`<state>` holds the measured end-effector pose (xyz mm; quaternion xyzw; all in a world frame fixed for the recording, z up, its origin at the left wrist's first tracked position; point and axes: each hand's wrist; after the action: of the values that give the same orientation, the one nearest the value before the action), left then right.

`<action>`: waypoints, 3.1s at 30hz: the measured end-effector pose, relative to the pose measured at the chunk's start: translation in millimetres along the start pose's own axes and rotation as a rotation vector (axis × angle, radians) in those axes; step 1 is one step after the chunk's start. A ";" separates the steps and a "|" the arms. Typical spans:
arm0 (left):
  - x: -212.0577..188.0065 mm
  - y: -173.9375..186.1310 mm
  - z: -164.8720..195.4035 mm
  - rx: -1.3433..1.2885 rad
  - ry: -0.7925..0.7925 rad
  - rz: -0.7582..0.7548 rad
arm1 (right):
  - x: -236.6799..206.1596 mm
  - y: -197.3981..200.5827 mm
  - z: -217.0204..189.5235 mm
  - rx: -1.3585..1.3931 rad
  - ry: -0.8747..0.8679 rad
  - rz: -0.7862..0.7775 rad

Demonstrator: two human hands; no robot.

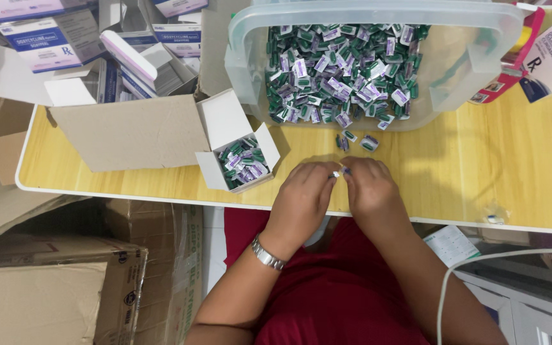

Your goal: The person sorts small green and white wrapped items from a large plastic bin and places them into a small white cardboard box. They handle the items one by one, occasionally adjusting their position on the table before placing them inside the box.

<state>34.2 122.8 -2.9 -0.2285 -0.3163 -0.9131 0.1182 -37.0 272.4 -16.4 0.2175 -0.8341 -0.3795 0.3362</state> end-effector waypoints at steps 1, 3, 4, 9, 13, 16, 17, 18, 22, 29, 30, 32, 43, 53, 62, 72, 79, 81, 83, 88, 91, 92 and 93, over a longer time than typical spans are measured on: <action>-4.3 5.1 4.8 0.005 -0.032 0.017 | 1.1 -0.2 0.5 -0.002 0.021 0.015; -11.7 19.5 10.5 0.025 -0.105 0.090 | 6.8 -0.3 -0.2 -0.009 -0.005 0.013; -16.0 28.7 11.5 0.038 -0.146 0.142 | 11.8 0.2 -0.8 -0.017 -0.054 -0.005; -21.8 71.4 -8.7 0.324 -0.047 0.359 | 33.5 -1.2 -25.9 0.126 0.030 0.044; -22.2 88.0 -23.6 0.433 0.040 0.378 | 51.8 -26.3 -74.7 0.249 0.322 0.055; -23.9 88.2 -29.2 0.462 0.136 0.316 | 66.4 -37.6 -93.4 0.232 0.373 -0.054; -23.8 88.7 -30.6 0.474 0.165 0.279 | 68.8 -38.3 -95.8 0.196 0.366 -0.060; -23.3 89.1 -32.0 0.486 0.194 0.243 | 71.4 -39.5 -97.3 0.161 0.359 -0.067; -23.4 85.6 -33.2 0.449 0.163 0.240 | 69.5 -40.5 -90.7 0.055 0.370 -0.022; -32.9 61.3 -27.9 0.541 -0.023 0.508 | 32.4 -13.7 -30.7 0.124 0.293 0.140; -33.0 53.1 -25.9 0.530 -0.069 0.557 | 27.8 -3.6 -15.8 0.207 0.198 0.146; -33.8 36.2 -17.3 0.167 -0.257 0.271 | 16.8 18.6 9.4 0.174 -0.020 0.174; 45.2 -34.1 -10.5 0.184 0.116 -0.076 | 17.7 31.1 36.7 -0.087 -0.207 0.048; 38.2 -37.6 -15.8 0.166 0.087 -0.108 | 15.4 28.8 35.7 -0.029 -0.282 -0.031; 33.7 -35.6 -3.5 -0.004 0.104 -0.170 | 1.8 37.1 24.9 0.037 -0.092 -0.027; 37.9 -39.2 -9.0 -0.004 0.021 -0.181 | 10.0 29.0 16.6 0.082 -0.198 -0.015; 36.1 -34.5 -6.2 0.031 0.072 -0.200 | 8.3 26.7 16.6 0.062 -0.174 0.010; 34.8 -33.7 -5.3 0.030 0.037 -0.141 | 7.4 24.4 16.5 0.012 -0.116 0.046; 32.0 -33.1 -4.7 0.032 0.032 -0.107 | 6.6 21.2 16.1 -0.021 -0.082 0.061; 28.9 -37.9 -5.2 0.034 0.080 -0.105 | 6.1 16.6 16.3 -0.073 -0.021 0.071; 27.8 -38.4 -7.8 0.035 0.074 -0.099 | 4.9 17.1 15.5 -0.099 -0.036 0.086; 27.8 -38.4 -8.3 0.029 0.074 -0.088 | 5.2 17.7 15.3 -0.102 -0.024 0.087; 28.1 -38.3 -8.6 0.024 0.073 -0.077 | 5.7 18.8 15.2 -0.105 -0.011 0.088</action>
<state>-6.9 144.9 -15.1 -0.1811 -0.3314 -0.9208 0.0973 -54.0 287.9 -6.9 0.1608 -0.8237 -0.4086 0.3588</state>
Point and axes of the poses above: each hand's wrist, its own x-axis towards the middle knuckle, its own y-axis out of the back of the hand, z = x × y, and after that the axes turned 6 degrees about -z, right-handed
